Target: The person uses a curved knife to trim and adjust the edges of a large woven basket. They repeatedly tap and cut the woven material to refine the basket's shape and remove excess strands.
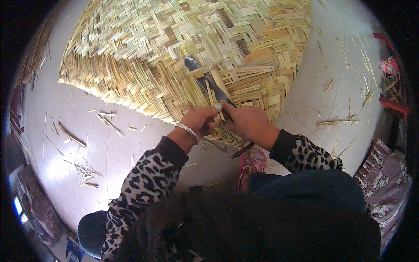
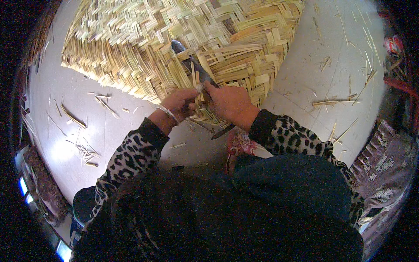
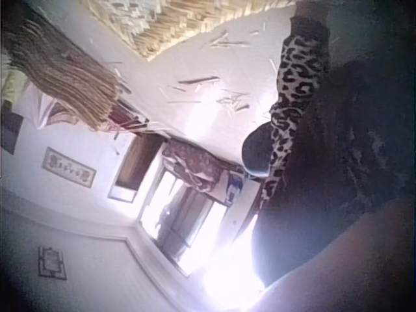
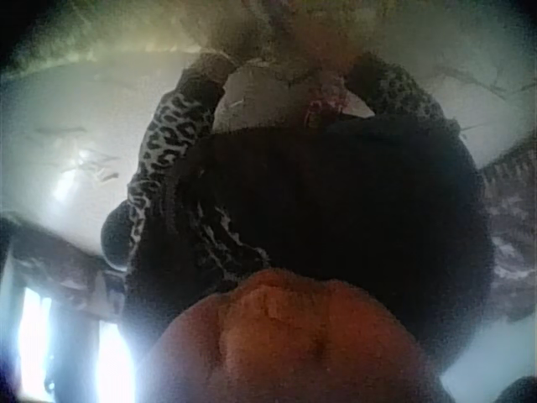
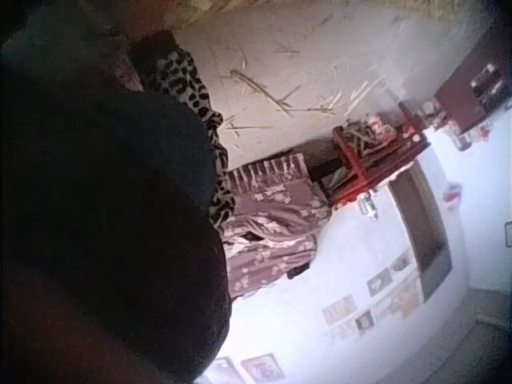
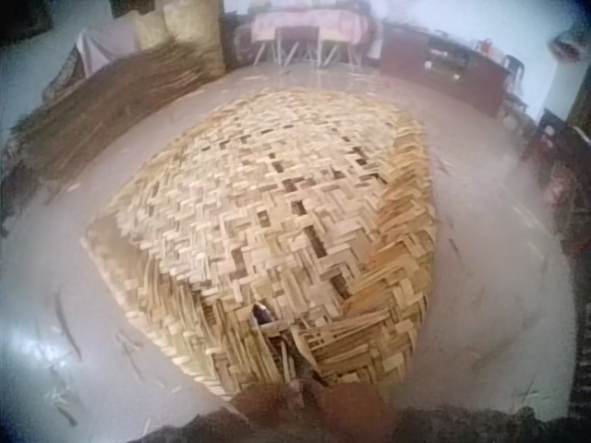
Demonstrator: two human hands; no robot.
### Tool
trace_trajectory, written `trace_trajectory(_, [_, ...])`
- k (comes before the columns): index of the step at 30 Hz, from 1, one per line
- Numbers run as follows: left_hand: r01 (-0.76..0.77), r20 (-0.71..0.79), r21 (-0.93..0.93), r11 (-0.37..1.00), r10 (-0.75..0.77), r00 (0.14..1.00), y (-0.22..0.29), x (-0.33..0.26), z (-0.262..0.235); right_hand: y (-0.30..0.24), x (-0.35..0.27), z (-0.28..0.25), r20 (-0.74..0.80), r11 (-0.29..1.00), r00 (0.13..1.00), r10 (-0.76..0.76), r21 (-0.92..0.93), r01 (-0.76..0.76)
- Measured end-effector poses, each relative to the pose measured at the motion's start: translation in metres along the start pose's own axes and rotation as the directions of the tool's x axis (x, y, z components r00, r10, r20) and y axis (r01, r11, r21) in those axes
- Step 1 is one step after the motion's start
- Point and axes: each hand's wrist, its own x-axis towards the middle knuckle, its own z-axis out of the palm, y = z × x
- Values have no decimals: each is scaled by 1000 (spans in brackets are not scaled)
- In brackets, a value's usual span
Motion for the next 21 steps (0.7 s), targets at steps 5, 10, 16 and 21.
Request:
trace_trajectory(5, [-228, -225, 137, 964, 254, 940, 24, 24, -4, -2, 1, 2, -27, 1000, 999, 18, -14, -19])
trace_trajectory(10, [-199, -152, 369, 908, 270, 951, 37, 20, -3, 0, 2, 2, -38, 999, 999, 21, -40, -22])
trace_trajectory(16, [-167, 30, 969, 183, 582, 813, 22, 6, -6, -1, -4, -16, 11, 996, 1000, 22, -91, -21])
trace_trajectory(21, [-202, 126, 979, 24, 706, 697, 11, 13, -9, 17, -43, -64, 137, 999, 990, -33, -22, 36])
